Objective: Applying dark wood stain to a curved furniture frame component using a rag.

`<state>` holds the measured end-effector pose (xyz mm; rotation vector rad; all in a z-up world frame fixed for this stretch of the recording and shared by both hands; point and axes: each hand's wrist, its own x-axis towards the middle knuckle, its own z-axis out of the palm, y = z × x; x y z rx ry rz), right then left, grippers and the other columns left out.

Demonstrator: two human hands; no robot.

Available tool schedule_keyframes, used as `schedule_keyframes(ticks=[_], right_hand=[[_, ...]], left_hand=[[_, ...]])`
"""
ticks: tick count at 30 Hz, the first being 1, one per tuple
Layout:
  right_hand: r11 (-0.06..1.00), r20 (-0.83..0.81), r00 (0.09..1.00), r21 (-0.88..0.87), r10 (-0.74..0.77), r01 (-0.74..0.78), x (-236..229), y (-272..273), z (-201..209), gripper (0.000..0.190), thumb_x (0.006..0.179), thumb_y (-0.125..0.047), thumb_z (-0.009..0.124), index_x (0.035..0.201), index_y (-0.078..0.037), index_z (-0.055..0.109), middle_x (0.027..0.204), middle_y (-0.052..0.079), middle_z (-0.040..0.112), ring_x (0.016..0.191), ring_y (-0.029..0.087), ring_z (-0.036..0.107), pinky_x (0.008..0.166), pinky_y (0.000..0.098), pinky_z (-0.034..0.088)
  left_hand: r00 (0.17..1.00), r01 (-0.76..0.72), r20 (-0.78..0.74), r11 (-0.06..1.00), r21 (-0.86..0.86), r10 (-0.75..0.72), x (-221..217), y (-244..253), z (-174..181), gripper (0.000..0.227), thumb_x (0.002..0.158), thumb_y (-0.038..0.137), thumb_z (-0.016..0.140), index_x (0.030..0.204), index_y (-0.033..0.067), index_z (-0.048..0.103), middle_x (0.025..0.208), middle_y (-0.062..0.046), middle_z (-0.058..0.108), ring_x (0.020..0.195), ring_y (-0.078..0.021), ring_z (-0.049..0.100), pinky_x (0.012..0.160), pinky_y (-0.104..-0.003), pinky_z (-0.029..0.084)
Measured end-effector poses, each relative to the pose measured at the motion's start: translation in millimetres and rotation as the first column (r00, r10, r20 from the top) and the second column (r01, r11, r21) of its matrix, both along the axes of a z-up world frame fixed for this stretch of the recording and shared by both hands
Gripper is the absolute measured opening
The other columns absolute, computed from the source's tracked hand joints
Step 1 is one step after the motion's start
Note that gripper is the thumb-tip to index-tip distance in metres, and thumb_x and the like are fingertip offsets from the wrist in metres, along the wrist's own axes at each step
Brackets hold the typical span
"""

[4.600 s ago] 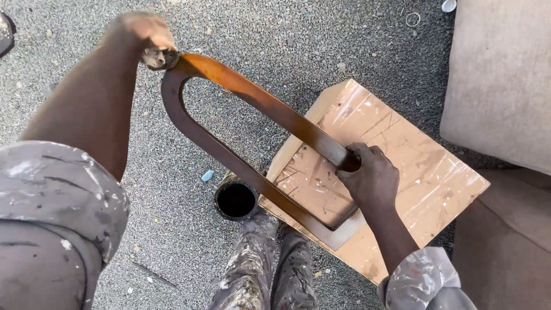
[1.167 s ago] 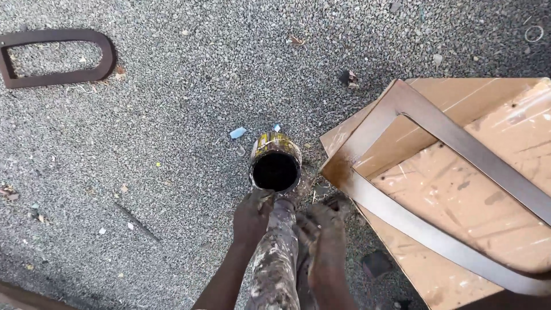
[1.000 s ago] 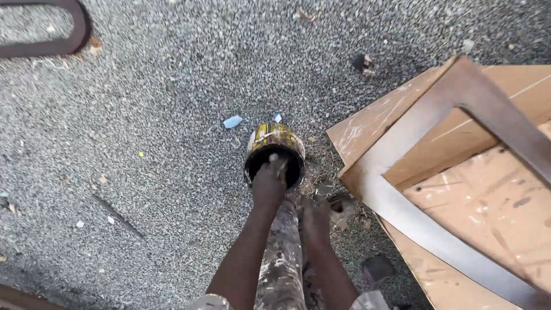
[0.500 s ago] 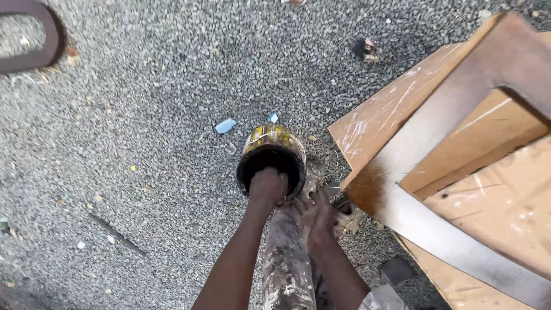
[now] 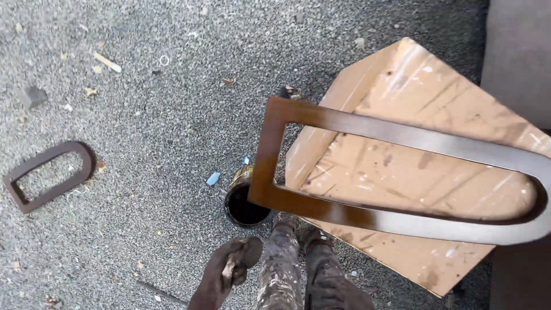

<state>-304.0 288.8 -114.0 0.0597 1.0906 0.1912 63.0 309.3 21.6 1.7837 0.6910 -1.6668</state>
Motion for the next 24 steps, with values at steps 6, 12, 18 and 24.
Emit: schedule_keyframes(ticks=[6,12,18,24], right_hand=[[0.793,-0.551,0.713,-0.609,-0.434,0.011,-159,-82,95,0.040,0.110,-0.029,0.050,0.115,0.008,0.065,0.085,0.032,0.065,0.068,0.047,0.063,0.062,0.0521,0.051],[-0.014,-0.803,0.484,-0.512,-0.347,-0.859,-89,-190,215,0.055,0.084,-0.022,0.076,0.135,-0.007,0.061,0.129,0.015,0.053,0.118,0.029,0.052,0.108,0.0447,0.041],[-0.497,-0.950,0.270,-0.311,0.156,-0.810,-33,-217,187,0.103,0.065,-0.053,0.081,0.154,-0.026,0.037,0.148,0.006,0.041,0.136,0.032,0.037,0.118,0.0528,0.026],[-0.562,-0.953,0.298,-0.281,0.063,-0.778,-26,-219,171,0.099,0.060,-0.045,0.080,0.148,-0.020,0.042,0.144,0.009,0.046,0.136,0.032,0.041,0.119,0.0512,0.028]], left_hand=[[0.966,-0.242,-0.147,0.942,-0.232,0.212,-25,-12,41,0.043,0.088,0.028,0.067,0.111,-0.0073,0.058,0.053,-0.008,0.036,0.037,-0.0147,0.034,0.035,-0.029,0.030],[0.997,-0.040,-0.082,0.949,-0.313,0.015,-44,-84,95,0.054,0.081,0.017,0.070,0.134,0.0127,0.064,0.145,-0.028,0.053,0.067,-0.0292,0.059,0.042,-0.029,0.050],[0.989,-0.145,-0.094,0.866,-0.479,0.113,-59,-106,93,0.031,0.091,0.014,0.068,0.119,-0.0002,0.069,0.102,-0.024,0.069,0.040,-0.0134,0.055,0.034,-0.023,0.048],[0.982,-0.169,-0.013,0.860,-0.481,0.186,-77,-84,95,0.032,0.093,0.011,0.065,0.122,-0.0002,0.067,0.085,-0.017,0.069,0.042,-0.0140,0.055,0.034,-0.026,0.047]])
